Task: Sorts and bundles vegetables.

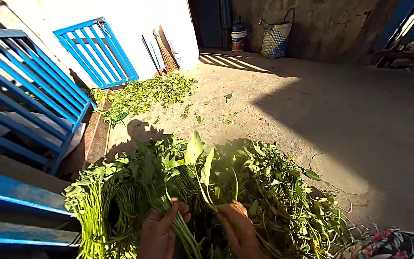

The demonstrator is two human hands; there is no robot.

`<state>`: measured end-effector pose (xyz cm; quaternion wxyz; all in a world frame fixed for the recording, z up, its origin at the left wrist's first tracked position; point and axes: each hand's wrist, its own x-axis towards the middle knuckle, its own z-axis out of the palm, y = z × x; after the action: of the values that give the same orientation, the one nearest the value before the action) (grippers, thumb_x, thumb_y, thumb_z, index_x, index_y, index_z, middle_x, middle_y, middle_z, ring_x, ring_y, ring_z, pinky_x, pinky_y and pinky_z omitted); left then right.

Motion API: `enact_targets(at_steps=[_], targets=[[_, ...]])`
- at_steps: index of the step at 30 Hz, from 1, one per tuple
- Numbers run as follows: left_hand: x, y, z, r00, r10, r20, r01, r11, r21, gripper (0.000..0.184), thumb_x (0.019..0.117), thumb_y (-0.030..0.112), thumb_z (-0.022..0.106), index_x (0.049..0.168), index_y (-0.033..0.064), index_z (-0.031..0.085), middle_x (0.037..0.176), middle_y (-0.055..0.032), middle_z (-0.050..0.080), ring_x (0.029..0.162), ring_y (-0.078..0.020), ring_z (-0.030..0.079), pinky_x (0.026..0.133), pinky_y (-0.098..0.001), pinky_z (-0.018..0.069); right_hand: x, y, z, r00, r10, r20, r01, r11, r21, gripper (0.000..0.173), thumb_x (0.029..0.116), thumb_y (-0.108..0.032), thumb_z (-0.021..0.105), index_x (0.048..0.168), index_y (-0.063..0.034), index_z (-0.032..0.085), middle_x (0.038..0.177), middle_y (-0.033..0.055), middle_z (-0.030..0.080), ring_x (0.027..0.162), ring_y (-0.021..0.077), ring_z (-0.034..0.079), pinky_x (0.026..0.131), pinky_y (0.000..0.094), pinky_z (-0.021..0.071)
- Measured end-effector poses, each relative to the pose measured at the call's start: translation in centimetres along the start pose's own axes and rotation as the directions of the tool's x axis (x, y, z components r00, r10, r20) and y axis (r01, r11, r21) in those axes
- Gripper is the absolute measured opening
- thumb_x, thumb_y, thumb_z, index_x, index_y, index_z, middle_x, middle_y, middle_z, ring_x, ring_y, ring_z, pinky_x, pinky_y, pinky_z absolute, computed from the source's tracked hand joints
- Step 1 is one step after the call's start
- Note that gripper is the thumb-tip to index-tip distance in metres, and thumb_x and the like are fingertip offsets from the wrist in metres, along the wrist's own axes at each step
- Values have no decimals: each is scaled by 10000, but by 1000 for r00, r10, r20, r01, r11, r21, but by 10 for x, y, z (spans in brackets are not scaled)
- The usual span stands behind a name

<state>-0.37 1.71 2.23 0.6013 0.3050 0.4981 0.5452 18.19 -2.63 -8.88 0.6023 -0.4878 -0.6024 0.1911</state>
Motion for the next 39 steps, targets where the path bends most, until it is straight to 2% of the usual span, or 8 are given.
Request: enact_targets(at_steps=[12,17,20,23,27,29,36,39], targets=[[-23,-12,-15,907,254,336,-253,966,-48,274,917,-133,574,1101,23,705,1052,-152,762,967,-298,753,897,-468,622,10,-18,19,944,-324,-66,305,929,-209,235,1058,-211,514,1171,-191,719,1125,-10,740,1191,150,650,1147,506,405],[-26,-15,-23,888,346,302,-365,931,7,231,936,-5,622,1011,170,752,986,26,770,956,-72,722,897,-288,588,11,-15,20,924,-373,-82,339,901,-270,255,1052,-192,500,1179,-210,720,1128,-21,741,1205,152,641,1168,529,356],[-27,-17,-20,924,272,267,-268,962,-51,140,958,50,644,1095,72,670,1023,-52,754,986,-160,729,931,-373,590,10,-12,21,915,-392,-97,349,889,-295,256,1050,-202,501,1183,-223,719,1134,-37,733,1211,143,632,1175,526,349],[-29,-15,-23,915,282,288,-302,953,28,130,963,75,640,1077,110,693,1015,9,760,995,-93,719,933,-306,580,9,-13,20,914,-396,-88,350,879,-325,258,1048,-207,496,1184,-230,714,1133,-40,728,1216,141,624,1178,515,339],[-37,-5,-4,938,177,297,-180,984,-18,205,979,118,636,1100,-46,615,1019,-68,741,1018,-109,706,938,-270,570,7,-14,19,912,-402,-86,343,860,-378,245,1043,-220,516,1194,-240,708,1106,-44,717,1185,134,623,1171,492,343],[-28,-19,-20,933,210,292,-219,976,-4,234,953,214,714,1096,36,660,1010,-17,746,990,-79,704,913,-266,574,6,-16,17,913,-399,-81,335,850,-407,248,1038,-220,521,1197,-245,710,1086,-45,706,1153,127,618,1161,476,337],[-28,-21,-12,915,203,349,-267,953,146,332,909,151,760,1169,-24,649,1078,-73,755,1042,-152,718,966,-337,573,5,-23,14,914,-400,-70,318,814,-486,228,1019,-223,557,1180,-243,718,1047,-32,699,1103,136,615,1142,467,326],[-21,-26,-15,933,120,339,-169,979,118,240,968,15,585,1169,-111,625,1104,-157,733,1081,-204,702,1013,-361,535,2,-25,15,923,-378,-69,299,820,-488,243,1012,-206,555,1193,-243,714,1030,-37,701,1094,132,619,1148,473,321]])
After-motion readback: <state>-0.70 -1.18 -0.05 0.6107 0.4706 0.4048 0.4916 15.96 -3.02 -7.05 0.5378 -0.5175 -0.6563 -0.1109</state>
